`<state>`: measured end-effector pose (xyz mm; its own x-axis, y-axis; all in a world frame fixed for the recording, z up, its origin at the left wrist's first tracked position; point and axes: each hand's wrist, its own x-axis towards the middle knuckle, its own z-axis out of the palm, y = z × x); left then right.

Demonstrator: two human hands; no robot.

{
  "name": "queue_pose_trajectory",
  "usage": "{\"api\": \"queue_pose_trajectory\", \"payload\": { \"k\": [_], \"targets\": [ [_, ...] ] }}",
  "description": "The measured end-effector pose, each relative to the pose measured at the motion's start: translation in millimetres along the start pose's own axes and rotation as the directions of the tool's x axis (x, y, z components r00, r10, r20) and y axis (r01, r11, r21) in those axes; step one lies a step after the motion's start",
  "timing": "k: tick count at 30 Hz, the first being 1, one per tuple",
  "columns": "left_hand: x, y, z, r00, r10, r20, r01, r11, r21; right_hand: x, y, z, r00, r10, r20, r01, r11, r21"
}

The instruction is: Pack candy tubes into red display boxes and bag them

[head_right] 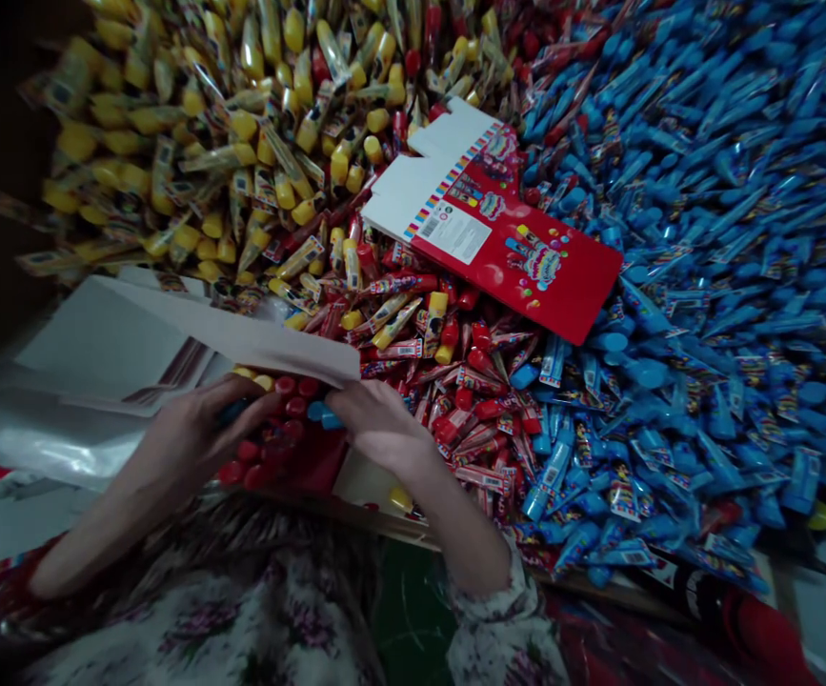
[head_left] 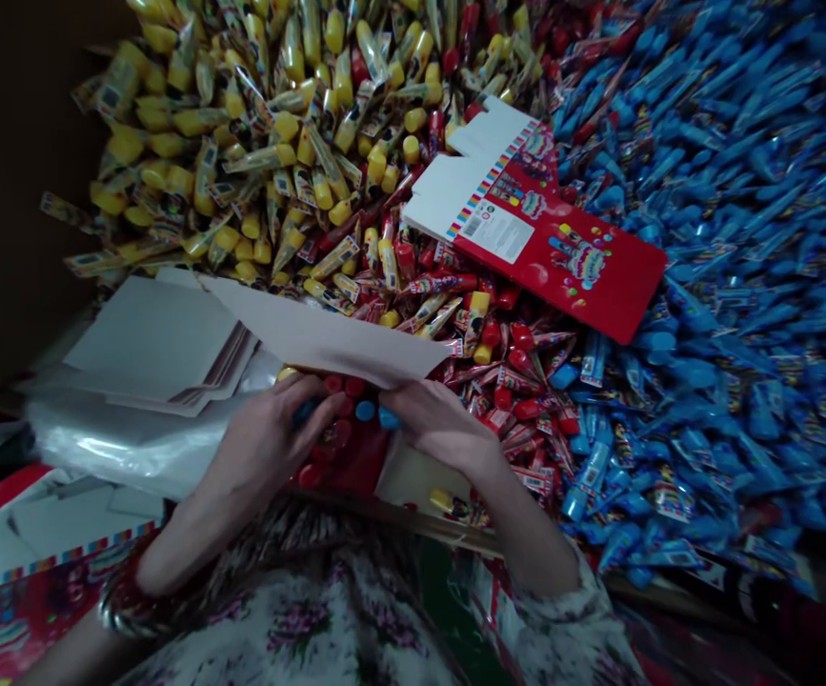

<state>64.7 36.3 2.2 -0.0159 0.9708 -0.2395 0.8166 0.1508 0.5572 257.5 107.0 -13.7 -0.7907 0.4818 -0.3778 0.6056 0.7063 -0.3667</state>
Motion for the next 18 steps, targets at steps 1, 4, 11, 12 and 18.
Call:
{"api": "queue_pose_trajectory", "payload": {
  "k": [1, 4, 11, 12, 18],
  "targets": [
    [-3, -1, -0.6, 0.999, 0.038, -0.016, -0.038, 0.999, -0.038, 3, 0, 1, 1.0, 0.008, -0.008, -0.007, 1.0, 0.013],
    [-12, -1, 7.9, 0.988, 0.153, 0.018, -0.15, 0.982, -0.118, 6, -3, 7, 0.998, 0.046, -0.039, -0.044, 0.998, 0.042],
    [-27, -12, 42.2, 0.948, 0.289, 0.132, -0.305, 0.945, 0.121, -26, -10, 52, 0.889, 0.036, -0.457, 0.077, 0.971, 0.227],
    [-27, -15, 45.6, 0.943, 0.298, 0.148, -0.322, 0.929, 0.182, -34, -13, 60, 0.816, 0.115, -0.566, 0.079, 0.949, 0.306],
    [-21, -26, 57.9, 0.894, 0.392, 0.216, -0.44, 0.857, 0.268, -47, -39, 97, 0.148, 0.722, -0.676, 0.122, 0.665, 0.736]
  ]
}}
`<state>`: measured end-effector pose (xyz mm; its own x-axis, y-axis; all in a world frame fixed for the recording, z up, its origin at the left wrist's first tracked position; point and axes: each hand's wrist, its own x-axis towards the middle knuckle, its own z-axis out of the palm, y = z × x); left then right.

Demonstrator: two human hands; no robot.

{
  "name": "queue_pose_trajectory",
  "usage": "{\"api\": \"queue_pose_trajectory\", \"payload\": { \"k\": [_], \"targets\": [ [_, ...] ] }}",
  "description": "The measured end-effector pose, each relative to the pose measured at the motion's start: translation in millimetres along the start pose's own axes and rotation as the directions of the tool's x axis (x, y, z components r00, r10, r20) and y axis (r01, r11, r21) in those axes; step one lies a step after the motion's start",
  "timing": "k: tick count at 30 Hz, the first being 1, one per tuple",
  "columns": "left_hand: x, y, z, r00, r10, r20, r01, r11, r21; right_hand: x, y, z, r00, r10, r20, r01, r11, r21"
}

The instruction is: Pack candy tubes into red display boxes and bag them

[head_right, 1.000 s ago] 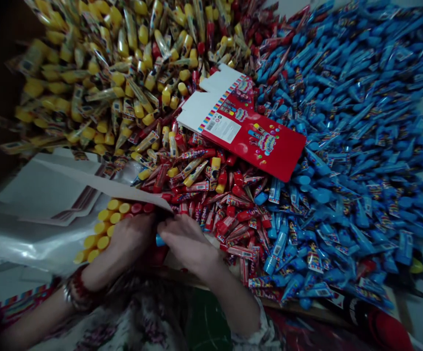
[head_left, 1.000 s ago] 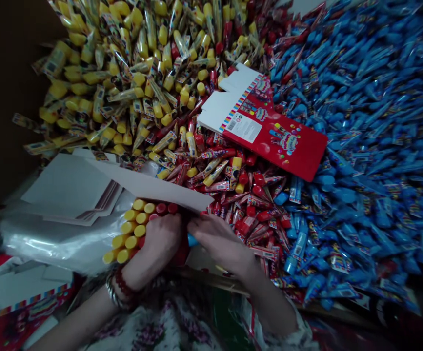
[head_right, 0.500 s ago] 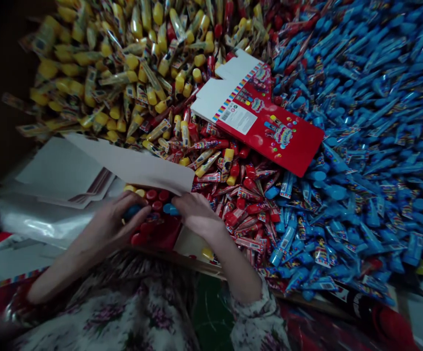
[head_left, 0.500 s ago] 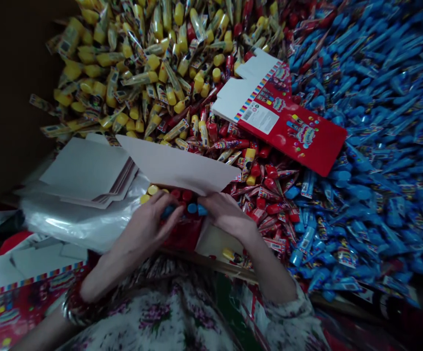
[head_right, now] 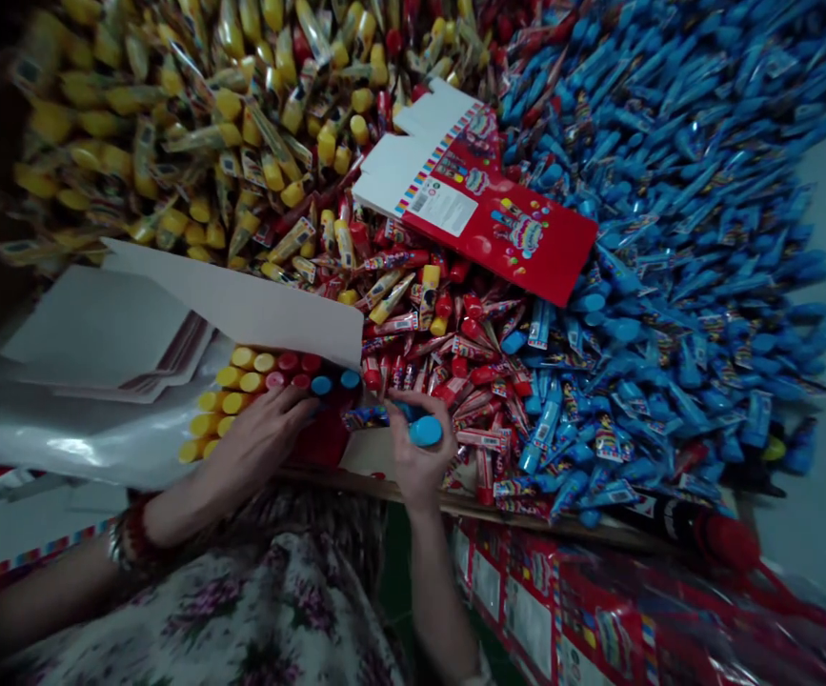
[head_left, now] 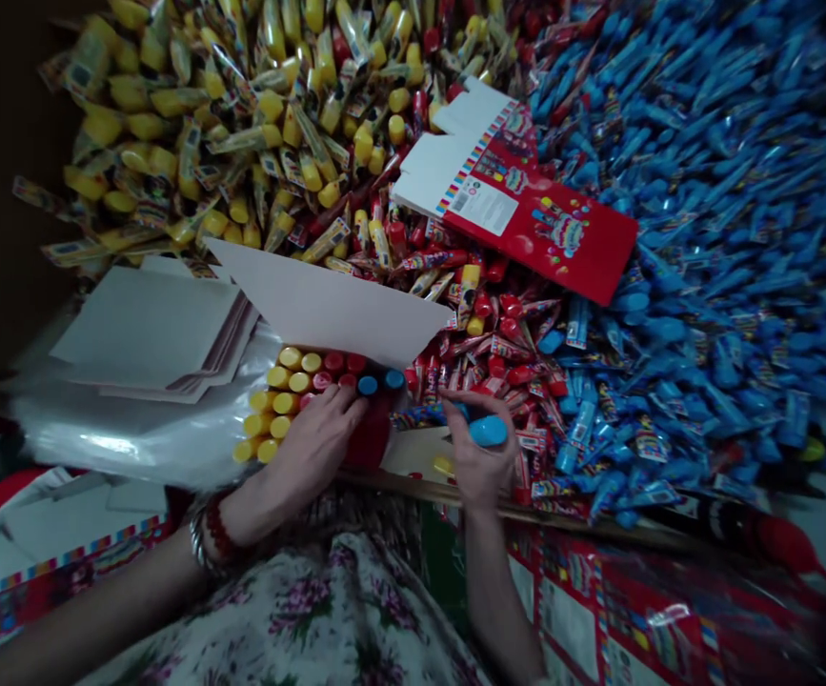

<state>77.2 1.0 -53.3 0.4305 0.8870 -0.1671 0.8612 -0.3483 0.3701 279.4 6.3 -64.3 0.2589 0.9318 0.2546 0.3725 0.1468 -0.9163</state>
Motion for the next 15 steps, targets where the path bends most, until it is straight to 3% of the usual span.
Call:
{"api": "queue_pose_trajectory", "payload": {
  "k": [3, 6, 8, 11, 15],
  "targets": [
    [2, -2, -0.3, 0.996, 0.08, -0.027, -0.081, 0.996, -0.023, -13, 16, 15, 0.995, -0.043, -0.09, 0.044, 0.999, 0.0],
    [2, -2, -6.6, 0.995, 0.098, -0.027, -0.1, 0.993, -0.056, -22, 34, 22, 0.974, -0.218, 0.055, 0.224, 0.952, -0.21],
    [1, -1, -12.5, 0.993, 0.113, -0.027, -0.115, 0.991, -0.065, -27, 37, 19, 0.942, -0.265, 0.206, 0.323, 0.884, -0.339],
    [0, 1, -19.0, 0.989, 0.146, -0.03, -0.147, 0.988, -0.042, -30, 27, 8, 0.905, -0.132, 0.405, 0.32, 0.838, -0.441],
    [4, 2, -18.5, 0.991, 0.123, -0.052, -0.121, 0.992, 0.042, -28, 3, -5, 0.809, 0.027, 0.587, 0.311, 0.828, -0.466]
  ]
}}
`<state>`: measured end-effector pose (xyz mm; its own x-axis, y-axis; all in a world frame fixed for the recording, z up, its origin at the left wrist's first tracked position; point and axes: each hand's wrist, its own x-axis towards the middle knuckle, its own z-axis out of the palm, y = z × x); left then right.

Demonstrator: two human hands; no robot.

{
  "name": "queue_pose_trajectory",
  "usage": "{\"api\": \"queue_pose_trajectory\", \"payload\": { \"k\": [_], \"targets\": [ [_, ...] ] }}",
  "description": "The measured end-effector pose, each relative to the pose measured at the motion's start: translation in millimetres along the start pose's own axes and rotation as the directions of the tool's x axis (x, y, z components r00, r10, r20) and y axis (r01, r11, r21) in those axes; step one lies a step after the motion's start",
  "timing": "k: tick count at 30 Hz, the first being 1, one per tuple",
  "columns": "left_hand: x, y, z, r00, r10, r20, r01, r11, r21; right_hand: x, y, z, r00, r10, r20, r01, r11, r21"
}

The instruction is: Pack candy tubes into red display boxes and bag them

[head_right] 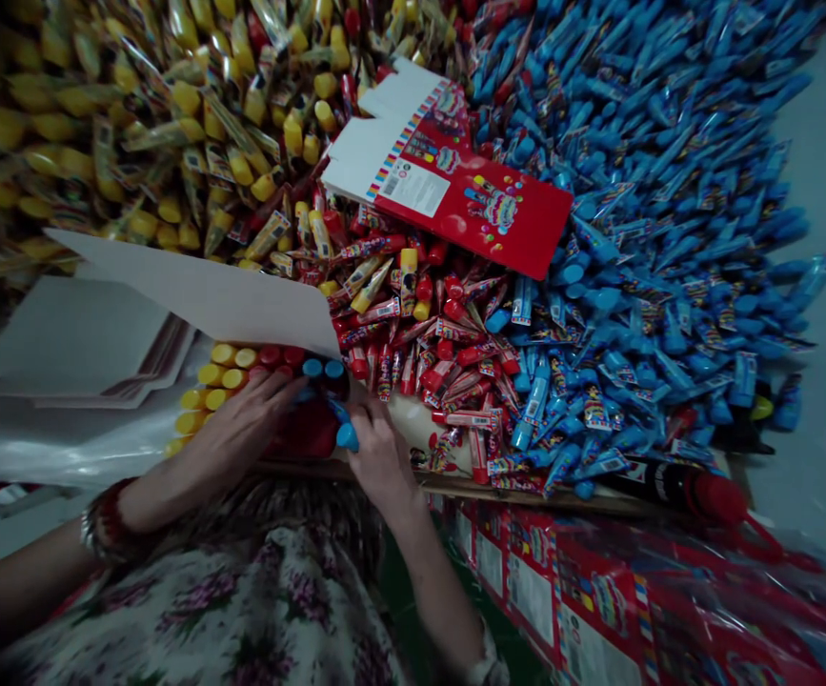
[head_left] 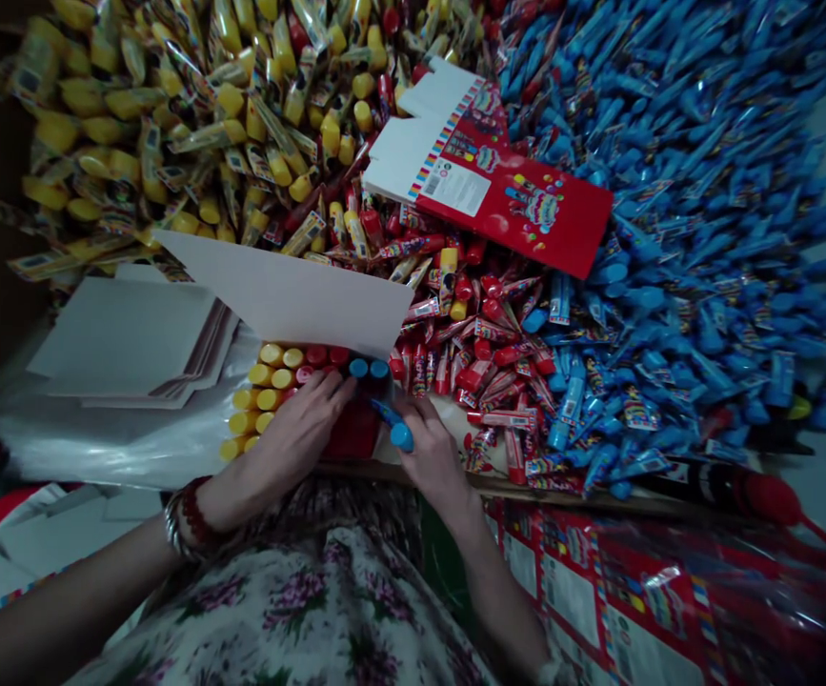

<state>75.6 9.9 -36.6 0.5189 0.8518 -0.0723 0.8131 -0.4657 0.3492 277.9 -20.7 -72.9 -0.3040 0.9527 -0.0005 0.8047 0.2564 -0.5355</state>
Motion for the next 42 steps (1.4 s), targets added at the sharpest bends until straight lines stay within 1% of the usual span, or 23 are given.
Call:
{"api": "queue_pose_trajectory", "payload": {
  "k": [2, 4, 7, 10, 12, 14, 17, 20, 23, 26, 28, 30, 33, 35, 36, 38, 40, 42],
  "targets": [
    [5, 1, 1.9, 1.0, -0.015, 0.014, 0.014, 0.998, 0.057, -1, -7, -8, 0.999, 0.004, 0.039, -0.002, 0.998, -0.055],
    [12, 2, 2.5, 0.997, -0.018, 0.069, 0.008, 0.991, 0.131, 1, -14, -13, 0.997, 0.032, 0.075, -0.022, 0.991, -0.131],
    [21, 2, 0.9, 0.986, 0.034, 0.162, -0.069, 0.974, 0.217, 8, -21, -12, 0.989, 0.075, 0.127, -0.049, 0.98, -0.193],
    [25, -1, -1.5, 0.967, 0.109, 0.229, -0.164, 0.958, 0.237, 19, -22, -11, 0.981, 0.095, 0.17, -0.056, 0.973, -0.223],
    [25, -3, -1.9, 0.96, 0.129, 0.25, -0.195, 0.946, 0.26, 26, -23, -13, 0.973, 0.093, 0.212, -0.035, 0.965, -0.259],
    [24, -3, -1.3, 0.957, 0.143, 0.254, -0.218, 0.929, 0.298, 34, -27, -20, 0.964, 0.069, 0.257, 0.017, 0.949, -0.316],
    [25, -4, -0.7, 0.943, 0.182, 0.278, -0.271, 0.905, 0.326, 46, -42, -28, 0.946, 0.041, 0.322, 0.105, 0.9, -0.422],
    [26, -10, -2.3, 0.927, 0.209, 0.313, -0.309, 0.897, 0.317, 58, -59, -31, 0.925, 0.081, 0.37, 0.122, 0.861, -0.493],
    [27, -21, -4.6, 0.923, 0.234, 0.305, -0.308, 0.925, 0.223, 64, -62, -31, 0.909, 0.096, 0.406, 0.134, 0.854, -0.503],
    [28, -26, -5.7, 0.94, 0.233, 0.247, -0.265, 0.959, 0.102, 66, -51, -34, 0.894, 0.041, 0.446, 0.188, 0.869, -0.457],
    [28, -25, -5.7, 0.939, 0.24, 0.248, -0.274, 0.955, 0.114, 68, -44, -37, 0.884, -0.009, 0.467, 0.225, 0.883, -0.411],
    [29, -22, -5.4, 0.928, 0.246, 0.28, -0.302, 0.937, 0.176, 73, -42, -37, 0.878, -0.045, 0.477, 0.25, 0.892, -0.376],
    [29, -21, -4.7, 0.917, 0.255, 0.308, -0.326, 0.922, 0.209, 79, -44, -35, 0.876, -0.048, 0.481, 0.255, 0.89, -0.377],
    [29, -22, -4.4, 0.921, 0.26, 0.291, -0.323, 0.927, 0.193, 78, -45, -31, 0.886, -0.052, 0.461, 0.253, 0.887, -0.385],
    [28, -23, -4.2, 0.928, 0.256, 0.271, -0.311, 0.932, 0.186, 76, -44, -29, 0.898, -0.052, 0.436, 0.24, 0.89, -0.389],
    [28, -25, -4.0, 0.941, 0.24, 0.239, -0.284, 0.944, 0.17, 69, -39, -23, 0.933, -0.036, 0.358, 0.18, 0.908, -0.378],
    [29, -23, -4.0, 0.949, 0.22, 0.226, -0.258, 0.953, 0.158, 59, -33, -14, 0.965, 0.007, 0.262, 0.087, 0.934, -0.347],
    [30, -19, -4.0, 0.955, 0.189, 0.227, -0.232, 0.957, 0.177, 49, -28, -3, 0.981, 0.058, 0.183, 0.002, 0.951, -0.309]
  ]
}}
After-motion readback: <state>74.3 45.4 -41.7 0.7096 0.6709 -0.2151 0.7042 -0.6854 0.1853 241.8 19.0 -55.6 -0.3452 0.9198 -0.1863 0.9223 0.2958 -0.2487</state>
